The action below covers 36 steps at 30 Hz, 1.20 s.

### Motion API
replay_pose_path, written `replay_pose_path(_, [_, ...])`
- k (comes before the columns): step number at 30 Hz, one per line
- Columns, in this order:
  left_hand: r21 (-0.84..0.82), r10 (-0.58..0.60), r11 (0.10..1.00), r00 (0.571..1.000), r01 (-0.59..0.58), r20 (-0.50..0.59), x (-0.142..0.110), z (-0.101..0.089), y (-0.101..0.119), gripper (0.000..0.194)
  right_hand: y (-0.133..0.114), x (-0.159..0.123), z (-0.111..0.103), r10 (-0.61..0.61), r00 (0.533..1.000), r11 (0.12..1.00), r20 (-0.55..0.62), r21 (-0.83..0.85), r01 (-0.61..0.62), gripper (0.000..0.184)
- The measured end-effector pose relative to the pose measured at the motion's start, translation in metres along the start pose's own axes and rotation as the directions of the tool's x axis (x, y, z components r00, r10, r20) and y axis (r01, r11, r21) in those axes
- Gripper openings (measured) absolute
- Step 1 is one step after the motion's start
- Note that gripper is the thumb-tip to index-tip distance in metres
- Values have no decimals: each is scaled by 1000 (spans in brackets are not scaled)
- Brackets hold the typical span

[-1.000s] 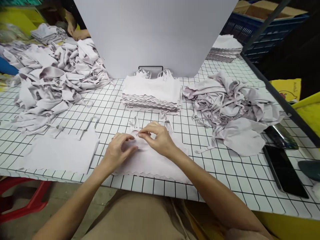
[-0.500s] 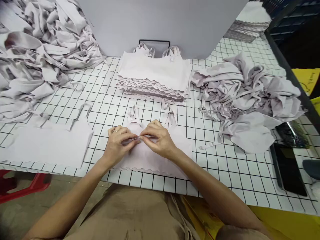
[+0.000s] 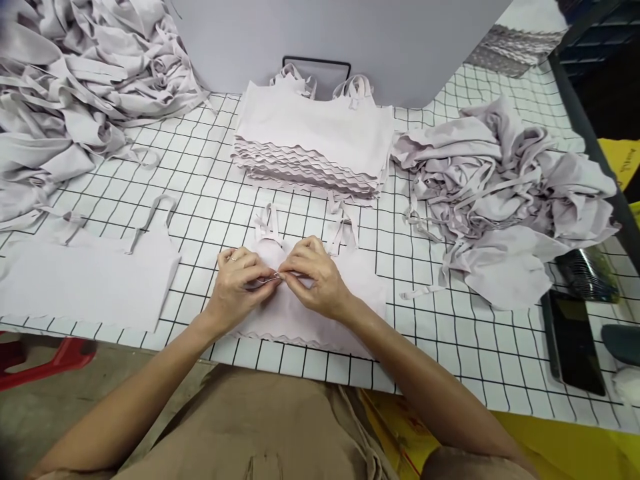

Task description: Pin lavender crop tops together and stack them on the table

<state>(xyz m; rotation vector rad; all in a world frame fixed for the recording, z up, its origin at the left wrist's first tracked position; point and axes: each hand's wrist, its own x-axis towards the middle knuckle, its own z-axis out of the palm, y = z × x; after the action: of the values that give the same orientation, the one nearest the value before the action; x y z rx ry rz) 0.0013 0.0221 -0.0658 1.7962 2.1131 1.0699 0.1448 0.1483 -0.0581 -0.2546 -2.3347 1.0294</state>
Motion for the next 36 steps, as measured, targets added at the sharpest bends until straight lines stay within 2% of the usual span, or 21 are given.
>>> replay_pose_path(21, [-9, 15, 1000, 1000, -15, 0, -1, 3, -2, 10, 4, -2, 0, -7, 1000, 1000, 29, 4, 7, 11])
replay_pose_path(27, [-23, 28, 999, 1000, -28, 2, -1, 3, -3, 10, 5, -3, -1, -52, 997, 998, 50, -34, 54, 13])
replay_pose_path(30, [-32, 20, 999, 1000, -20, 20, -1, 2, -3, 11, 5, -2, -5, -65, 993, 994, 100, -78, 73, 15])
replay_pose_path(32, [-44, 15, 999, 999, -14, 28, 0, 0, -3, 12, 3, 1, -9, -76, 981, 982, 180, -156, 105, 19])
replay_pose_path(36, [-92, -1, 996, 1000, 3, 29, 0, -3, -3, 14, -7, 9, -17, -88, 917, 928, 389, -302, 217, 30])
